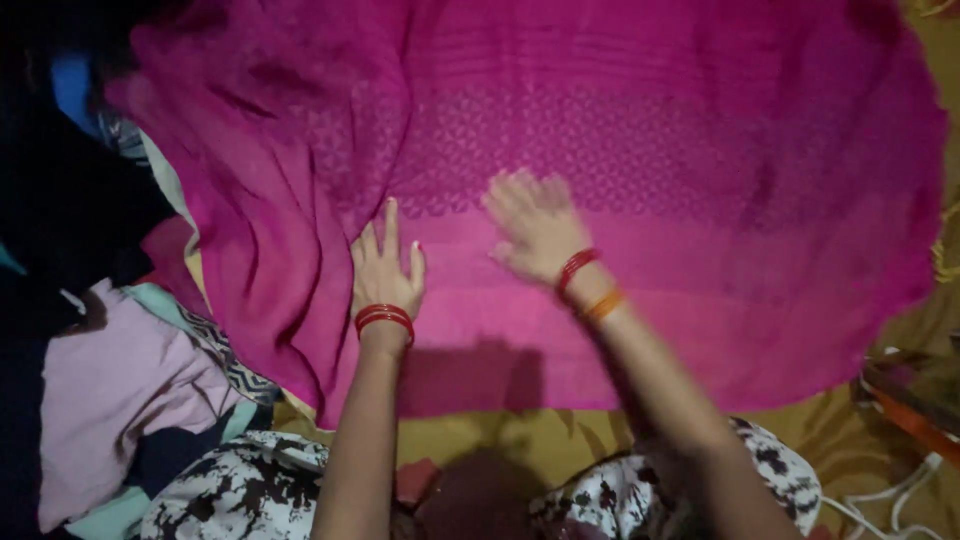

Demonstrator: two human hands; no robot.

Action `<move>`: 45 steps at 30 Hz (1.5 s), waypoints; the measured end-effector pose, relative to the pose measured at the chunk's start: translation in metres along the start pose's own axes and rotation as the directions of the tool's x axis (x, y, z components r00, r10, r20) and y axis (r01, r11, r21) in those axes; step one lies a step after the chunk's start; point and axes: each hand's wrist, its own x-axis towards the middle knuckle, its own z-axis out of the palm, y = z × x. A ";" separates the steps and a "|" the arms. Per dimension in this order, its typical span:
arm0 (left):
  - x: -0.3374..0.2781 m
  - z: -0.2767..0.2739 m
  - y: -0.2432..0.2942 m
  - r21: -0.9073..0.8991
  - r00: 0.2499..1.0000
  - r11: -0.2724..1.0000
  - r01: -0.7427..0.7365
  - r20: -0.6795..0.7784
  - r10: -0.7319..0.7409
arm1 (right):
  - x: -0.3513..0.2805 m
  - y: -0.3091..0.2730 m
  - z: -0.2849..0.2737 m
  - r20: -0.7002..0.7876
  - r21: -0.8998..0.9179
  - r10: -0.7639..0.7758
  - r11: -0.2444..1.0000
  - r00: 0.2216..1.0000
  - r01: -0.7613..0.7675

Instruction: The person is ironing a pink saree/garment on a bed.

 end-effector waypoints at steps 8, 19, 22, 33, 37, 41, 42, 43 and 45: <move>0.008 -0.006 0.005 -0.041 0.998 0.999 0.024 0.060 -0.022 | -0.019 0.242 0.005 -0.385 0.185 0.640 0.760 0.665 -0.623; 0.013 -0.008 0.008 -0.035 0.996 0.998 0.044 0.078 -0.041 | 0.090 0.013 0.021 -0.203 -0.015 0.016 1.000 0.979 -0.019; 0.006 -0.012 0.012 -0.039 0.994 0.998 0.051 0.100 -0.047 | 0.098 0.069 0.006 -0.197 -0.030 0.179 0.982 0.964 -0.188; 0.017 -0.013 0.015 0.070 0.958 0.992 0.108 0.258 -0.123 | 0.099 0.171 -0.022 -0.277 0.256 0.689 0.725 0.670 -0.640; 0.024 0.004 0.018 0.140 0.953 0.984 0.107 0.269 -0.141 | 0.102 0.185 -0.018 -0.331 0.222 0.650 0.758 0.684 -0.613; 0.062 0.028 0.056 0.305 0.973 0.945 -0.121 0.225 0.052 | 0.103 0.184 -0.016 -0.342 0.261 0.653 0.757 0.676 -0.599; 0.076 0.034 0.083 0.297 0.973 0.947 -0.125 0.225 0.058 | 0.106 0.186 -0.017 -0.344 0.255 0.655 0.755 0.673 -0.604; 0.087 0.041 0.111 0.284 0.929 0.917 -0.281 0.321 0.185 | 0.106 0.187 -0.016 -0.332 0.251 0.654 0.756 0.680 -0.605; 0.114 0.054 0.144 0.242 0.856 0.868 -0.434 0.412 0.313 | 0.105 0.189 -0.017 -0.318 0.236 0.658 0.753 0.683 -0.615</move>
